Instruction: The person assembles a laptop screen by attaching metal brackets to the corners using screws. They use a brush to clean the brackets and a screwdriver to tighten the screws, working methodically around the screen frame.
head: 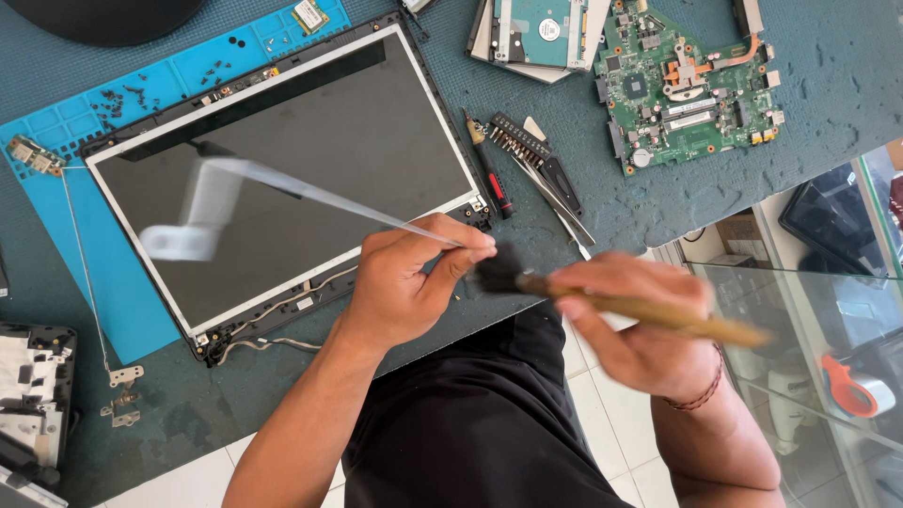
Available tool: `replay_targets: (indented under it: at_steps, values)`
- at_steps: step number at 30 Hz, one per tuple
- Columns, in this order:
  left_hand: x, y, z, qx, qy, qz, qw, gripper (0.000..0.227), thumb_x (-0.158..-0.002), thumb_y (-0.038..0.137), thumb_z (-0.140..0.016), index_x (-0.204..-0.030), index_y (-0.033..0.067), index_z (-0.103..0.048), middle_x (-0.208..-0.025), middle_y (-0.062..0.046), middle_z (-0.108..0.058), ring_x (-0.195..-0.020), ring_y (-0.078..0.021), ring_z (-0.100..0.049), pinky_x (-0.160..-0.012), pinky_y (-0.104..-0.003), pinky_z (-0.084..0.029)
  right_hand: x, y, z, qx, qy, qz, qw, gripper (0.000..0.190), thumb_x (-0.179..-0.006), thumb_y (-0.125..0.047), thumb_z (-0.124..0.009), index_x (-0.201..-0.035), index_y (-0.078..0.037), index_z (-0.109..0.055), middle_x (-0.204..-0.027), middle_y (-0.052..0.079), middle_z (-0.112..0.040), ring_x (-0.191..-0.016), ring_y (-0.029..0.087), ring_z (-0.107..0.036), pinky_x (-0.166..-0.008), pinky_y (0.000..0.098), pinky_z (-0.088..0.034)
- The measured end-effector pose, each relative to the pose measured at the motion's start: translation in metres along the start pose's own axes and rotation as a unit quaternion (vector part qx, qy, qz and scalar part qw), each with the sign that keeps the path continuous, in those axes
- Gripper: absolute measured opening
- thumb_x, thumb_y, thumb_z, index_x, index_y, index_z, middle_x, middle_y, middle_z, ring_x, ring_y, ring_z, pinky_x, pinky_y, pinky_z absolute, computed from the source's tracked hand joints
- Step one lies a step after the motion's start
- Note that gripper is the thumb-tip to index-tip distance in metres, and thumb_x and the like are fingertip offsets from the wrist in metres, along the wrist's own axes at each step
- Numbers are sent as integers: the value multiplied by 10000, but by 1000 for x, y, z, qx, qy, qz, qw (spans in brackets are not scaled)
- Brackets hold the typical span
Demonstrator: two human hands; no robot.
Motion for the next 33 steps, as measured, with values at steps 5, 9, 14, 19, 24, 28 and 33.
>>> replay_targets:
  at_steps: [5,9,14,19,24,28,33]
  values:
    - [3,-6,5,36,38,26,998,73,-890,89,-628,-860,49,-681,-744,-46,-674,-624,-163,-628,-606,-256,-518,7,0,2,-78,89,-31,992,108,-804,-97,-619,-762,-1,-648,-605,104,-621,-441,206,-561,-474,273,-470]
    - [1,0,5,86,-23,-35,995,216,-956,129,-505,-893,-20,-648,-864,-77,-651,-773,-227,-660,-695,-277,-554,14,7,3,-84,169,-14,982,288,-895,-230,-496,-897,47,-576,-777,183,-628,-604,252,-609,-530,302,-477]
    - [-3,0,9,42,2,-12,999,145,-931,101,-556,-883,-3,-643,-838,-96,-674,-740,-211,-666,-686,-268,-540,4,7,-1,-4,-4,-57,998,146,-860,-130,-603,-763,-54,-681,-806,0,-686,-608,130,-645,-553,249,-484]
    - [1,-7,2,84,73,88,990,88,-900,107,-618,-866,28,-638,-820,-92,-706,-712,-150,-698,-644,-217,-581,-1,22,-7,-96,139,-188,968,221,-968,-64,-479,-874,64,-632,-600,129,-607,-490,162,-569,-453,232,-435]
    - [5,-36,-11,375,352,403,757,163,-784,156,-718,-842,30,-632,-828,-196,-708,-737,-256,-706,-674,-312,-603,7,49,-40,-350,339,-204,849,193,-966,-144,-478,-980,34,-552,-625,189,-532,-500,263,-606,-410,237,-408]
    - [7,-39,-13,349,377,333,791,172,-846,99,-697,-924,-33,-620,-821,-224,-706,-692,-271,-722,-649,-322,-636,15,46,-50,-297,373,-61,877,200,-934,-115,-531,-983,74,-574,-686,188,-618,-552,208,-649,-431,213,-486]
    - [5,-28,-25,328,375,335,800,200,-829,100,-712,-925,-55,-630,-785,-208,-711,-633,-216,-711,-588,-289,-631,3,28,-54,-167,267,0,949,170,-829,-102,-628,-831,65,-655,-645,185,-666,-545,248,-689,-485,303,-543]
Point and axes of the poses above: each hand's wrist, its own x-axis away from the middle knuckle, its own z-axis out of the back of the hand, y = z × x, the point moved 2 cm from there along -x, towards the middle knuckle
